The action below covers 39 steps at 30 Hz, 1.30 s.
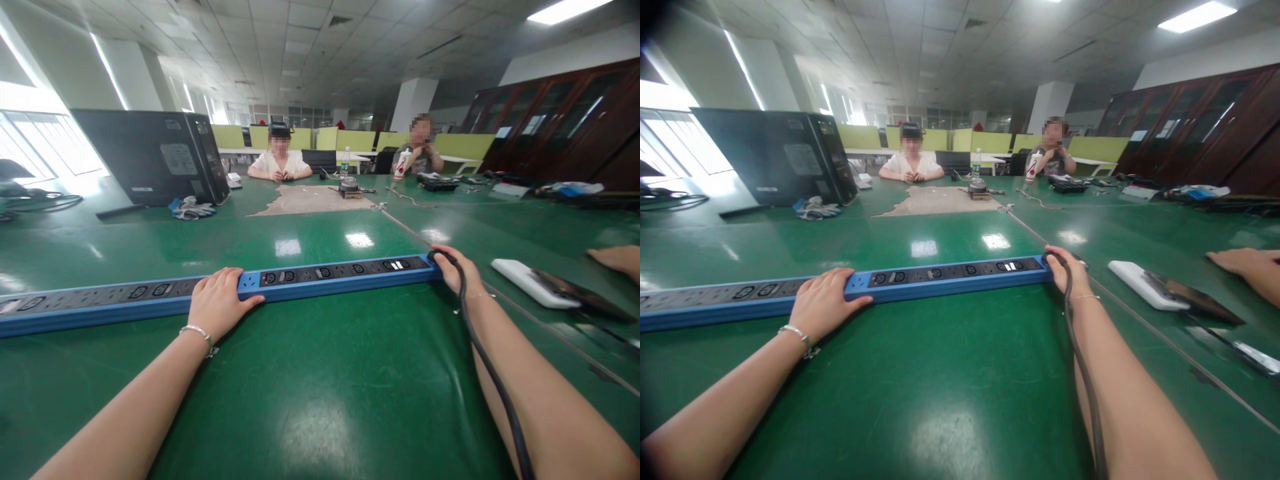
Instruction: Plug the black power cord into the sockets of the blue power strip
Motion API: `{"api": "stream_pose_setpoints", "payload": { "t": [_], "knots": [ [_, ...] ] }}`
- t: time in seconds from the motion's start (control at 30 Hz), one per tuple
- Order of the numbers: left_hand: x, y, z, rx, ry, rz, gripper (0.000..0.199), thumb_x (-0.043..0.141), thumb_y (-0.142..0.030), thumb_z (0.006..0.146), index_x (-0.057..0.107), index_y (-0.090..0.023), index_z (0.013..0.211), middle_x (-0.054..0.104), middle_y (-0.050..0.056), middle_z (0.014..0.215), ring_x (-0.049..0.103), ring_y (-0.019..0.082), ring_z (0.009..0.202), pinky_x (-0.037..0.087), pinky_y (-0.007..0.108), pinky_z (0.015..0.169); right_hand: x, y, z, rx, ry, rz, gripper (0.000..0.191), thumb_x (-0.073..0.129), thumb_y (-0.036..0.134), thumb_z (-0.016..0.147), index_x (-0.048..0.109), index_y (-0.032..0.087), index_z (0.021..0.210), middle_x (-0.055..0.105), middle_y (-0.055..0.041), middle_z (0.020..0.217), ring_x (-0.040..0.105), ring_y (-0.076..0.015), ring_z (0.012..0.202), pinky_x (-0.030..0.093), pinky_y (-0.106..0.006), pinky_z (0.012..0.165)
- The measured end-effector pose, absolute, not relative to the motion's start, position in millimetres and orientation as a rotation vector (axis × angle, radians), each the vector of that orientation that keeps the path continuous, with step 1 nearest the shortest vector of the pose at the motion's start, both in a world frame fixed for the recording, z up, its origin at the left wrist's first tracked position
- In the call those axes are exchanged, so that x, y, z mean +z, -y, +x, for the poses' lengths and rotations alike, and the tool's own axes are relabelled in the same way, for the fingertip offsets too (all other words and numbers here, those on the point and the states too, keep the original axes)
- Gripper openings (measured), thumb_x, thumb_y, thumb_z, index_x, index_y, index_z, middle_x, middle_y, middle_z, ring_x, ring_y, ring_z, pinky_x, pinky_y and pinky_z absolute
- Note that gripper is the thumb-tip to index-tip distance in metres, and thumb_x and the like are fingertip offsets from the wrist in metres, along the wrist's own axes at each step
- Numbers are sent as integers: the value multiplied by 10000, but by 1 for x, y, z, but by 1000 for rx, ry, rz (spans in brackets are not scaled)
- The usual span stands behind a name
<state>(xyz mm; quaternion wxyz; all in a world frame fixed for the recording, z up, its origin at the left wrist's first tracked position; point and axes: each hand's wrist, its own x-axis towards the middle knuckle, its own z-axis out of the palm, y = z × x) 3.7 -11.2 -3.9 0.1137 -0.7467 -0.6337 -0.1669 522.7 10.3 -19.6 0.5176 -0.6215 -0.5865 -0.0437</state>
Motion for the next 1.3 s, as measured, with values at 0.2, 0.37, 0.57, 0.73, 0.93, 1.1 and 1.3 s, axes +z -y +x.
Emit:
{"api": "stream_pose_setpoints", "payload": {
  "t": [0.2, 0.37, 0.57, 0.73, 0.93, 1.1, 1.3],
  "knots": [
    [-4, 11, 4, -487, 1862, -2204, 669, 502, -631, 721, 474, -179, 1214, 552, 131, 1256, 482, 285, 1176, 319, 424, 991, -17, -8, 515, -132, 1370, -1574, 298, 534, 427, 738, 687, 246, 919, 707, -40, 914, 636, -249, 865, 489, -415, 844],
    [-3, 11, 3, -488, 1852, -2208, 678, 507, -629, 720, 477, -158, 1207, 558, 139, 1246, 486, 293, 1169, 320, 431, 988, -20, -7, 514, -134, 1353, -1583, 296, 517, 394, 740, 681, 244, 934, 698, -46, 962, 623, -249, 920, 465, -425, 887],
    [-4, 11, 3, -481, 1862, -2205, 670, 511, -622, 718, 476, -170, 1212, 552, 134, 1252, 485, 297, 1167, 325, 433, 981, -25, -8, 515, -94, 1306, -1592, 302, 523, 394, 743, 669, 252, 966, 682, -43, 999, 599, -264, 975, 410, -485, 943],
    [-4, 11, 3, -483, 1852, -2203, 666, 506, -629, 723, 472, -181, 1215, 552, 132, 1252, 489, 292, 1157, 321, 434, 984, -20, -12, 508, -101, 1104, -1339, 353, 500, 445, 781, 642, 235, 1026, 667, -50, 1029, 616, -229, 947, 484, -413, 868],
    [-6, 10, 2, -498, 1852, -2199, 684, 491, -655, 719, 473, -181, 1211, 554, 139, 1245, 484, 303, 1160, 324, 442, 980, -14, -11, 491, -35, 1234, -1395, 325, 526, 439, 776, 669, 225, 975, 687, -52, 1000, 623, -223, 940, 485, -402, 881],
    [-6, 10, 2, -490, 1842, -2200, 693, 484, -660, 721, 474, -170, 1210, 555, 136, 1243, 488, 301, 1154, 329, 444, 977, -16, -9, 487, -42, 1316, -1494, 336, 513, 436, 782, 674, 222, 985, 684, -56, 1019, 611, -243, 985, 446, -428, 930],
    [-5, 10, 2, -486, 1854, -2203, 679, 486, -656, 723, 478, -180, 1208, 557, 135, 1243, 490, 300, 1151, 326, 443, 978, -15, -6, 482, -131, 1433, -1612, 342, 498, 408, 783, 673, 226, 1014, 698, -63, 970, 617, -260, 973, 431, -433, 939]
  ]
}}
